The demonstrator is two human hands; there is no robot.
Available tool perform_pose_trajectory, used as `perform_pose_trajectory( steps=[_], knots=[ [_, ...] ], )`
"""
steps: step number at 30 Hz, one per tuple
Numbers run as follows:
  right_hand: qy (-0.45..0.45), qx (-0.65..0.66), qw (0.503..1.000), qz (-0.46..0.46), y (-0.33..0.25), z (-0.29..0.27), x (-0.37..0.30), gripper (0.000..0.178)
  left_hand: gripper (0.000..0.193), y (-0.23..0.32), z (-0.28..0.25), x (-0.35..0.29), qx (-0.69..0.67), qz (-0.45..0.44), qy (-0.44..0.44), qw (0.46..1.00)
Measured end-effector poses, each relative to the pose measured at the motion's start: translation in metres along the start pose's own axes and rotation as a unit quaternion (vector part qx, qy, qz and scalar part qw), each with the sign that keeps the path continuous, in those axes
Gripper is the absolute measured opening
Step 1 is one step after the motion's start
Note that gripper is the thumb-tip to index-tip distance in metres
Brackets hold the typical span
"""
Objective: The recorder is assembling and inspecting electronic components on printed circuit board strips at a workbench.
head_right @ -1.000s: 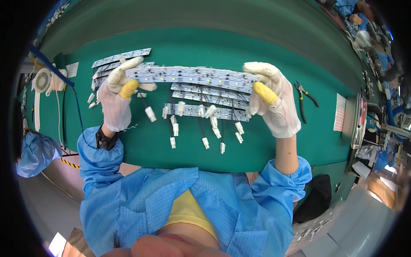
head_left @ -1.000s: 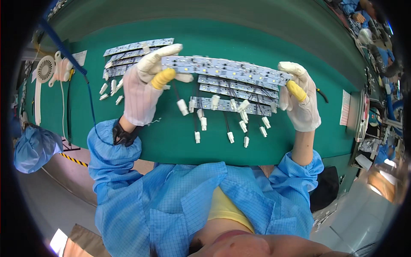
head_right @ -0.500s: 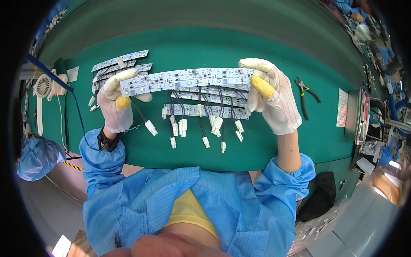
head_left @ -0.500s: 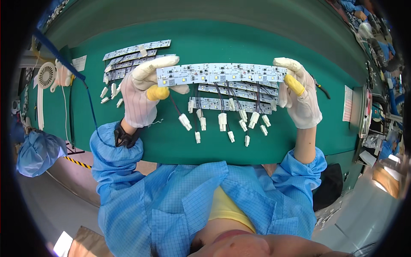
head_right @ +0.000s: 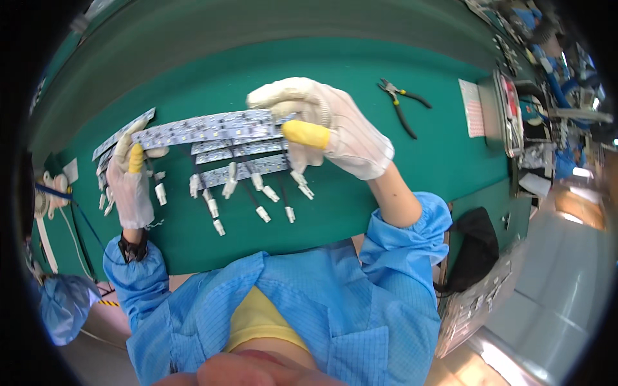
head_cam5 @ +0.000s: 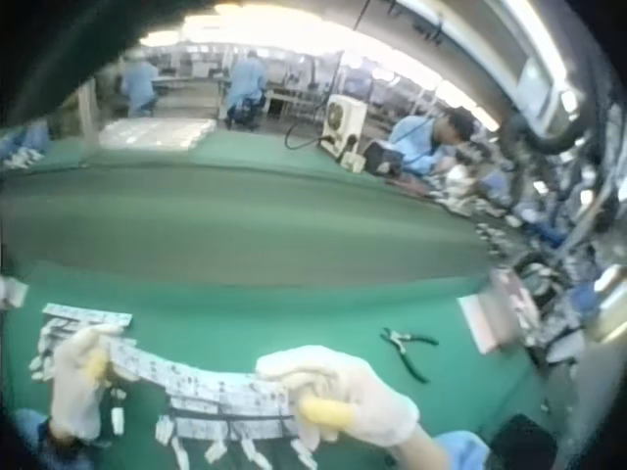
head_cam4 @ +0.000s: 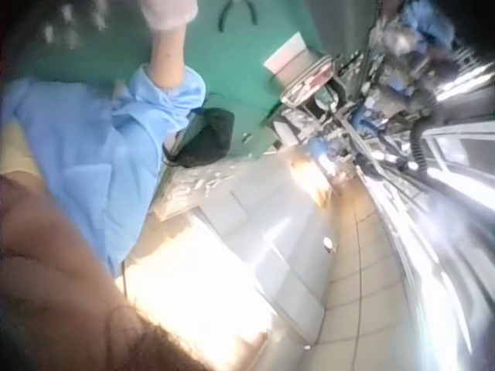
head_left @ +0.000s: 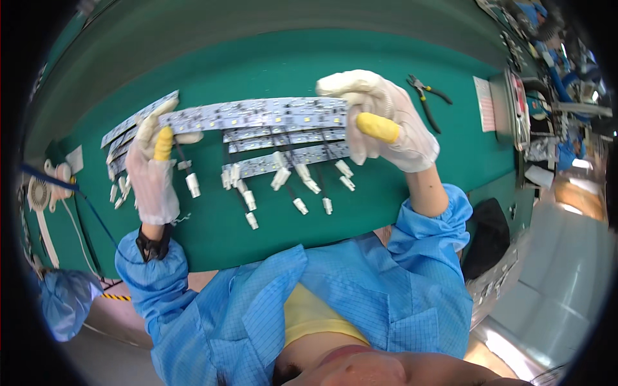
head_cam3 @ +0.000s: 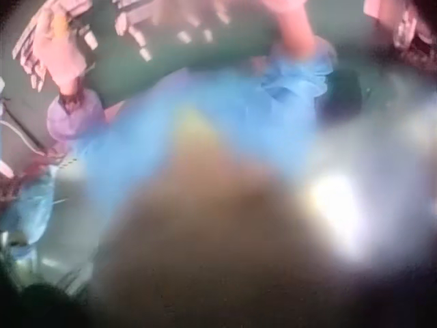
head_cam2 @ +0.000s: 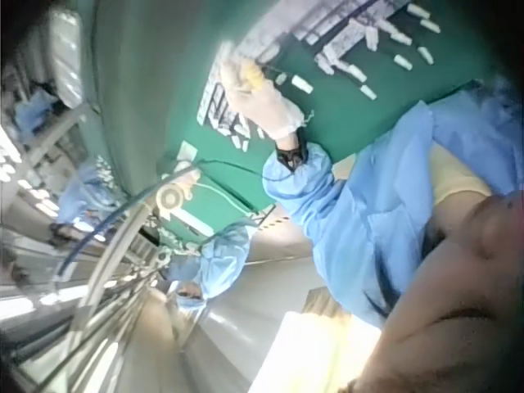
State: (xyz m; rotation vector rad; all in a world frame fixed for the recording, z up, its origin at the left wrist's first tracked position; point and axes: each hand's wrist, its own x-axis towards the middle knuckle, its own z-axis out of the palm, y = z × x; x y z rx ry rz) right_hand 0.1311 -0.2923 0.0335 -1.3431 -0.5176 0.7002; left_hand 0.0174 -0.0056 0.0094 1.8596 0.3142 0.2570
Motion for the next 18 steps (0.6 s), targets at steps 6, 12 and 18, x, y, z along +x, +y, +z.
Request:
perform_pose_trajectory(
  steps=[6, 12, 18],
  knots=[
    [0.002, -0.025, 1.0, -0.006, -0.006, 0.001, 0.0, 0.045, 0.038, -0.002, 0.009, -0.001, -0.019, 0.021, 0.047, 0.999],
    [0.016, 0.005, 0.999, -0.051, 0.003, -0.004, 0.003, 0.052, 0.042, -0.006, 0.004, -0.003, 0.003, 0.07, 0.062, 0.996],
    [0.035, 0.004, 0.999, 0.028, 0.006, -0.009, 0.007, 0.06, 0.051, -0.015, 0.002, -0.011, -0.219, 0.121, -0.023, 0.968]
  ],
)
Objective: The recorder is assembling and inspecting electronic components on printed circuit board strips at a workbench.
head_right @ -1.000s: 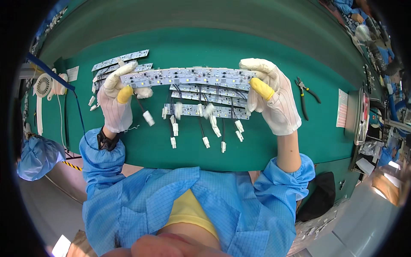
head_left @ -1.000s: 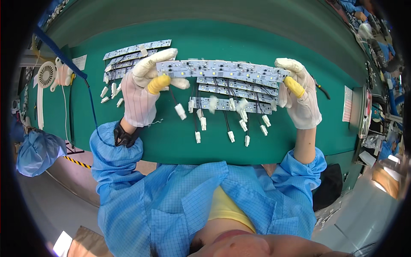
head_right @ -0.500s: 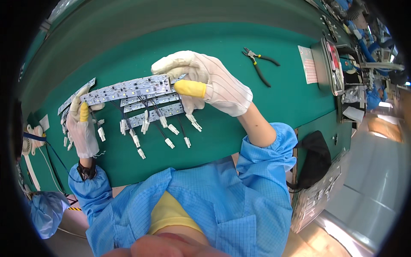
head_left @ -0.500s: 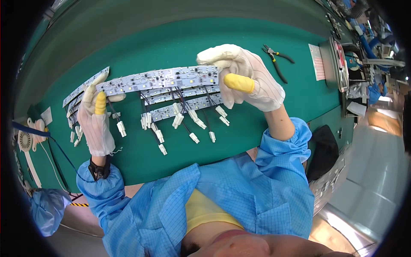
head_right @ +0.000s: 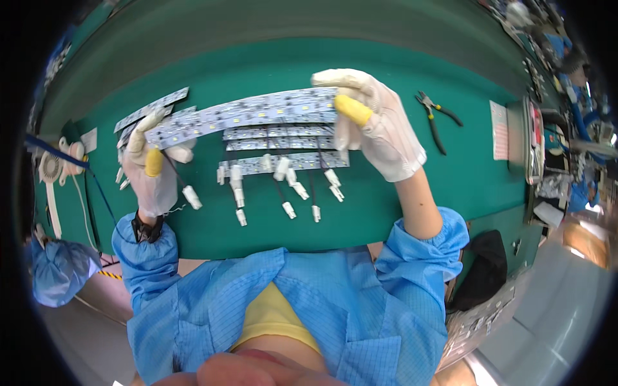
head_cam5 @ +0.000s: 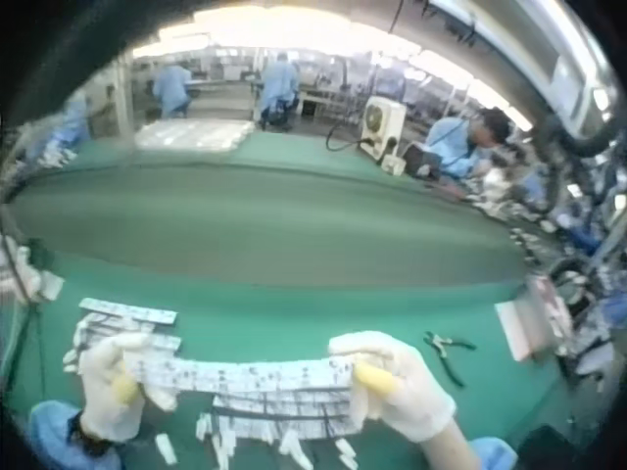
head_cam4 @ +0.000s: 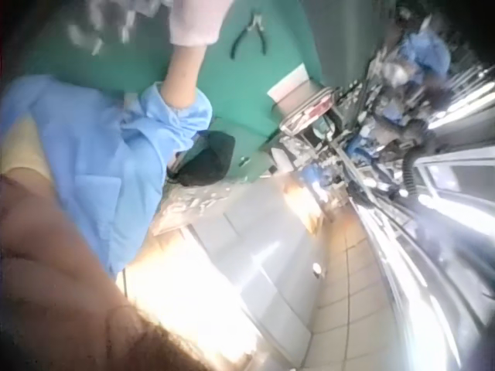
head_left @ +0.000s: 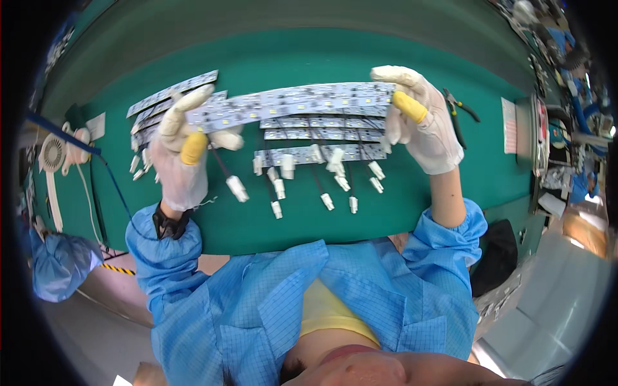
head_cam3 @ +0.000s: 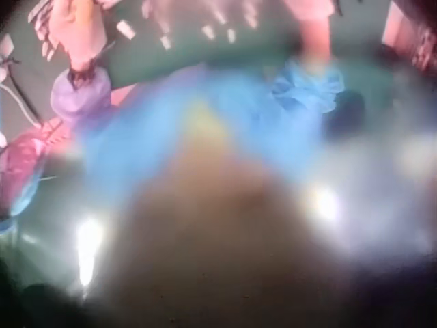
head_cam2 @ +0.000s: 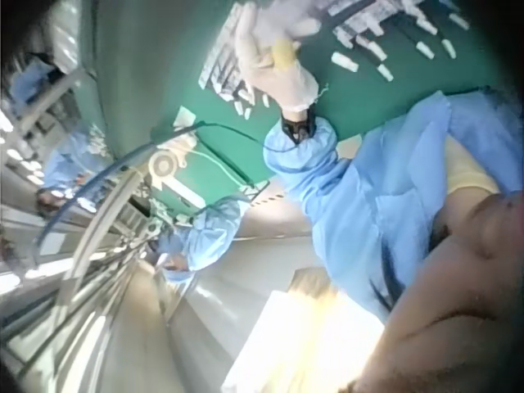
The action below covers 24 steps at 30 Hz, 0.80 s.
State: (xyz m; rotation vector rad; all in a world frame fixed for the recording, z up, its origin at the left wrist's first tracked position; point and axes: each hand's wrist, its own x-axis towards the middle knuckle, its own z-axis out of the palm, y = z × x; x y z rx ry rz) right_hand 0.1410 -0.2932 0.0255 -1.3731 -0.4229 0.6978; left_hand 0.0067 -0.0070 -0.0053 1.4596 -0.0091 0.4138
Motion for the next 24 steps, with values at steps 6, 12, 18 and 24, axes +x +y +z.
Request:
perform_pose_trajectory(
  steps=[6, 12, 18, 24],
  knots=[
    [0.104, 0.017, 0.994, -0.012, 0.011, 0.011, 0.008, 0.056, 0.044, 0.011, -0.011, 0.007, 0.184, -0.024, -0.059, 0.981],
    [0.072, 0.002, 0.997, -0.004, 0.019, -0.007, 0.0, 0.037, 0.032, 0.009, -0.007, 0.004, 0.108, -0.135, -0.001, 0.985],
    [-0.034, 0.039, 0.999, -0.011, 0.014, -0.006, 0.006, 0.035, 0.03, -0.003, -0.017, 0.01, 0.333, -0.09, 0.031, 0.938],
    [-0.014, 0.058, 0.996, -0.065, 0.022, -0.015, 0.002, 0.03, 0.039, 0.003, 0.0, 0.012, 0.309, -0.095, 0.057, 0.945]
  ],
)
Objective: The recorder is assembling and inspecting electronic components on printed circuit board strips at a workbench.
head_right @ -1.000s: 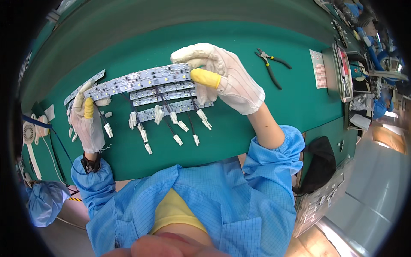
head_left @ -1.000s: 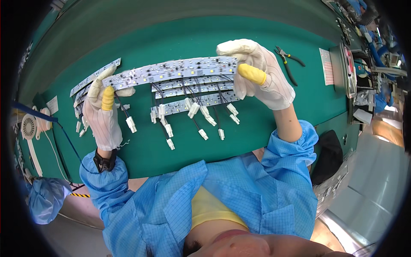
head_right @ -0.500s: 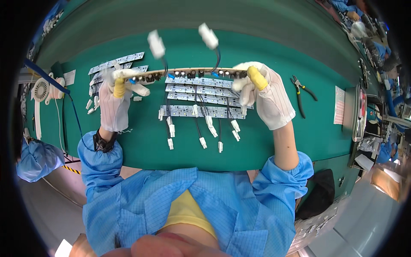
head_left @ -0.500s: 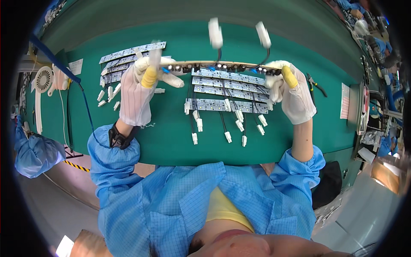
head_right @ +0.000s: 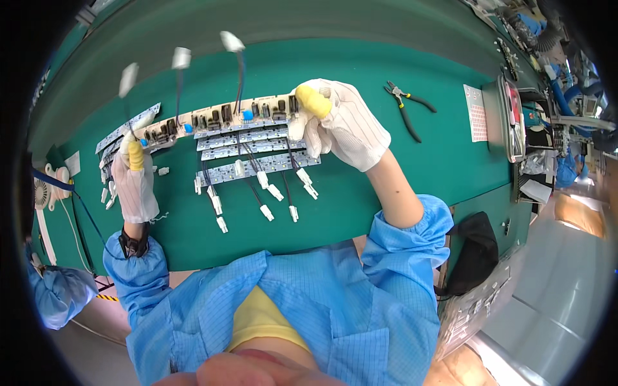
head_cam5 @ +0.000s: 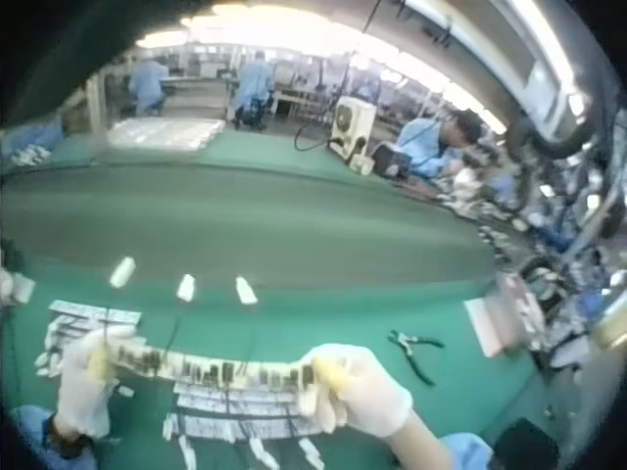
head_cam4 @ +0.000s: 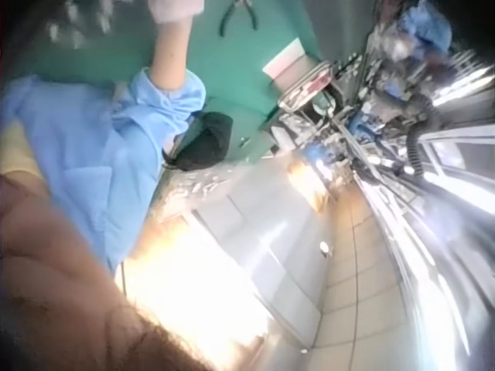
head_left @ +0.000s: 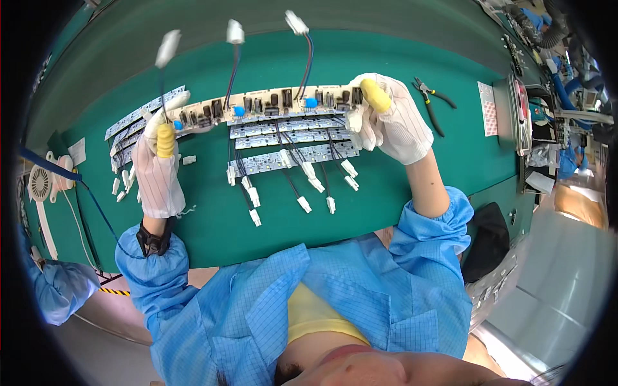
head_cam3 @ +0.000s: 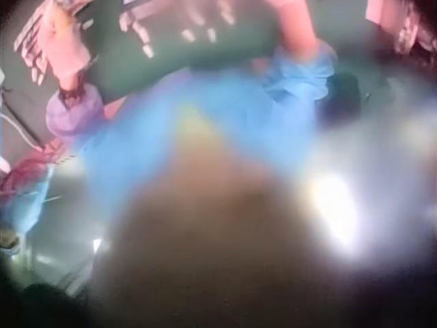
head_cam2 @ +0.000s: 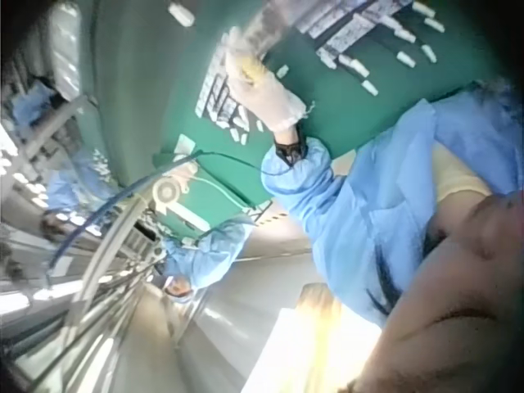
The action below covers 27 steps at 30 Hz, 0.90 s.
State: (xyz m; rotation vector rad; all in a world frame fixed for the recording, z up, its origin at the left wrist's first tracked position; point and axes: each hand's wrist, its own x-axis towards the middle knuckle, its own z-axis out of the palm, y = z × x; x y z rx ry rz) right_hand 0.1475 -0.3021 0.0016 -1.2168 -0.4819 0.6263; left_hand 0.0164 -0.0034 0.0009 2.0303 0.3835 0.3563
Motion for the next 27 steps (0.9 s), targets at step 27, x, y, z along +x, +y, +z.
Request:
perform_pose_trajectory(
  steps=[27],
  knots=[
    [0.005, -0.015, 0.998, 0.056, -0.018, 0.014, 0.003, 0.047, 0.022, -0.073, -0.132, 0.077, 0.135, -0.026, 0.051, 0.989]
  ],
)
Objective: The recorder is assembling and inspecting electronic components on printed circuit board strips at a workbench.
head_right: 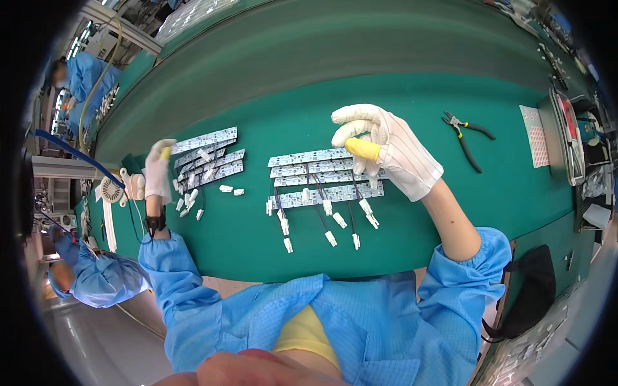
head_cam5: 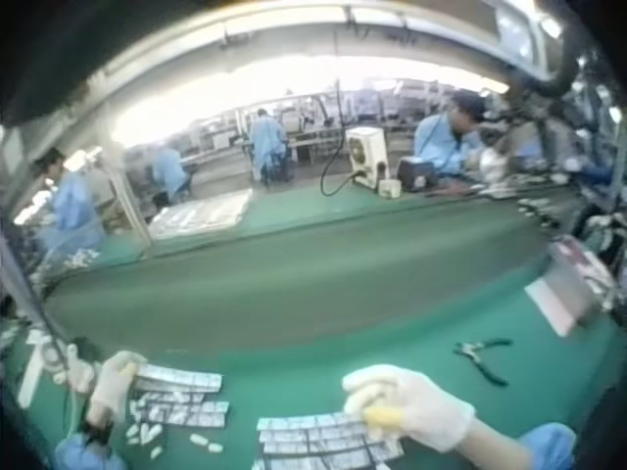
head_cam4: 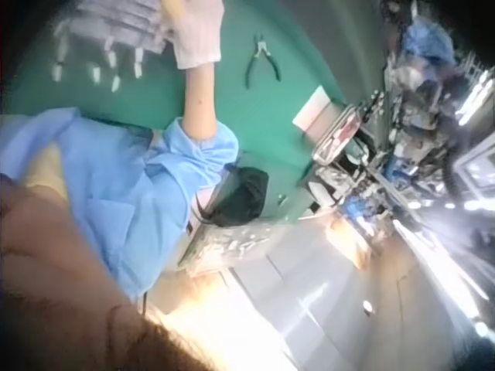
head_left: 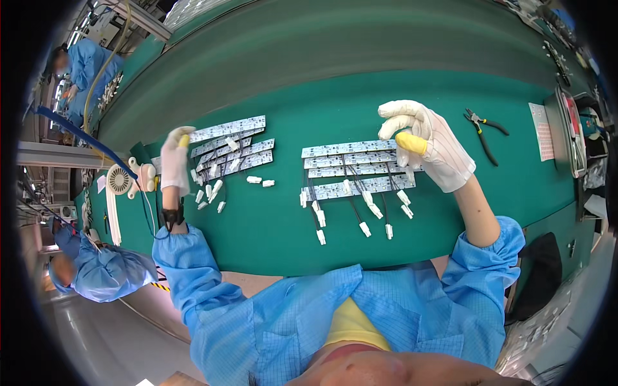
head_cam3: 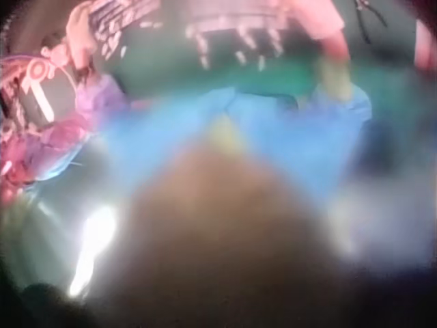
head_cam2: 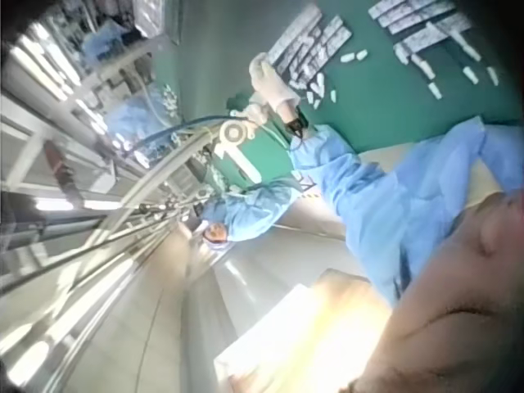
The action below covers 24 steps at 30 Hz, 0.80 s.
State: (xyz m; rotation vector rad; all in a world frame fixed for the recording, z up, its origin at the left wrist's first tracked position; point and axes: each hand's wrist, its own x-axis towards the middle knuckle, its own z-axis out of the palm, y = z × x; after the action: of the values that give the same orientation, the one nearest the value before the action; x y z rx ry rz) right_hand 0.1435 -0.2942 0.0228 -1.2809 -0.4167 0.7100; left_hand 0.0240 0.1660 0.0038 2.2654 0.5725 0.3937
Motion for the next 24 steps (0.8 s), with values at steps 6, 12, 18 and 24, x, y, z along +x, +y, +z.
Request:
perform_pose_trajectory(
  steps=[6, 12, 18, 24],
  knots=[
    [-0.003, 0.009, 1.0, 0.008, 0.001, 0.001, -0.003, 0.046, 0.04, 0.02, 0.022, -0.005, 0.056, 0.269, -0.043, 0.961],
    [-0.033, -0.072, 0.997, -0.021, -0.006, 0.003, 0.002, 0.036, 0.059, -0.004, 0.015, -0.048, 0.211, 0.315, -0.111, 0.918],
    [-0.064, -0.11, 0.992, -0.012, -0.021, 0.007, -0.009, 0.032, 0.041, -0.092, 0.024, 0.078, 0.119, 0.13, 0.04, 0.983],
    [-0.007, -0.09, 0.996, -0.013, -0.009, -0.012, -0.011, 0.033, 0.046, 0.004, 0.082, 0.181, -0.137, -0.194, 0.065, 0.969]
  ],
)
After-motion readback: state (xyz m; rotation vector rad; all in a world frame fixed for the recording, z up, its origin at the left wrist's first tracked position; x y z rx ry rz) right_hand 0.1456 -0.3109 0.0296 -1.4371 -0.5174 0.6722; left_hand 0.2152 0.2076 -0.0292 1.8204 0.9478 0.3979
